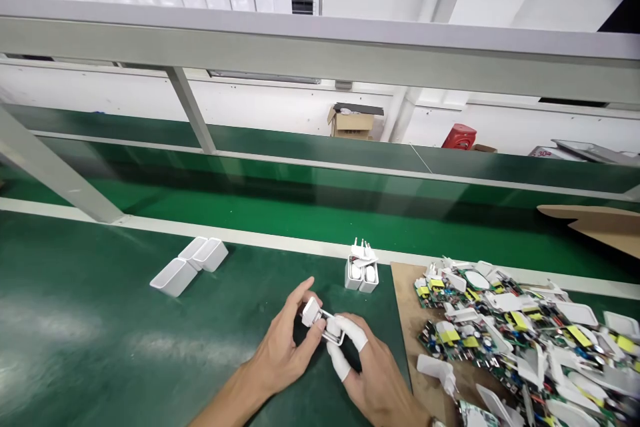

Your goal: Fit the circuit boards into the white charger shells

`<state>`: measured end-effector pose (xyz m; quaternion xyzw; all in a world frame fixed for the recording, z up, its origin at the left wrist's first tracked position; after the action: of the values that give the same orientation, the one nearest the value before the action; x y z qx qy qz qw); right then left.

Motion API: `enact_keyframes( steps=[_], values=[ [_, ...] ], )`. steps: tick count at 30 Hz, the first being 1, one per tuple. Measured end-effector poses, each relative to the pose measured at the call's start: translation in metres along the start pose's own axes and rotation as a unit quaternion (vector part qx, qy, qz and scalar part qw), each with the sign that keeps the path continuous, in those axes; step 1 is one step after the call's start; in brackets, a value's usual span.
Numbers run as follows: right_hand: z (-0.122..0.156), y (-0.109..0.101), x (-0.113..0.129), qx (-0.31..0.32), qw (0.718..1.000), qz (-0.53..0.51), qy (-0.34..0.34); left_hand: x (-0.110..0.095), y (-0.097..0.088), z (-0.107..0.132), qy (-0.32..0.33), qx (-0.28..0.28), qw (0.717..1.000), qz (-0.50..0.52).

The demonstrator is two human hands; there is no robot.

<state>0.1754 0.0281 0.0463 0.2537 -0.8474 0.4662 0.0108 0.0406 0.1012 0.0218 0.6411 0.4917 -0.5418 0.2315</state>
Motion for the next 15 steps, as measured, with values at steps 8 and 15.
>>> enact_keyframes(
  steps=[8,15],
  values=[
    [0.003,0.009,-0.014,0.018,0.996,-0.056,0.072,-0.002,0.0,-0.002,0.007,0.006,1.0,-0.012],
    [0.005,0.018,-0.024,0.037,0.971,-0.204,0.122,0.005,-0.001,-0.002,-0.002,-0.008,1.0,0.027]
  ],
)
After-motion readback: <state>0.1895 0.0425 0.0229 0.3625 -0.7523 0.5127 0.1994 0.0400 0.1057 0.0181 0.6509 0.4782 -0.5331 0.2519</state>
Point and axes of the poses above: each hand's wrist, its own z-axis away from the middle knuckle, its own y-axis out of the palm, x = y × z, the point moved 10 cm from there along -z, towards the middle knuckle, and after that the axes turned 15 degrees about z, right-handed, at the moved point
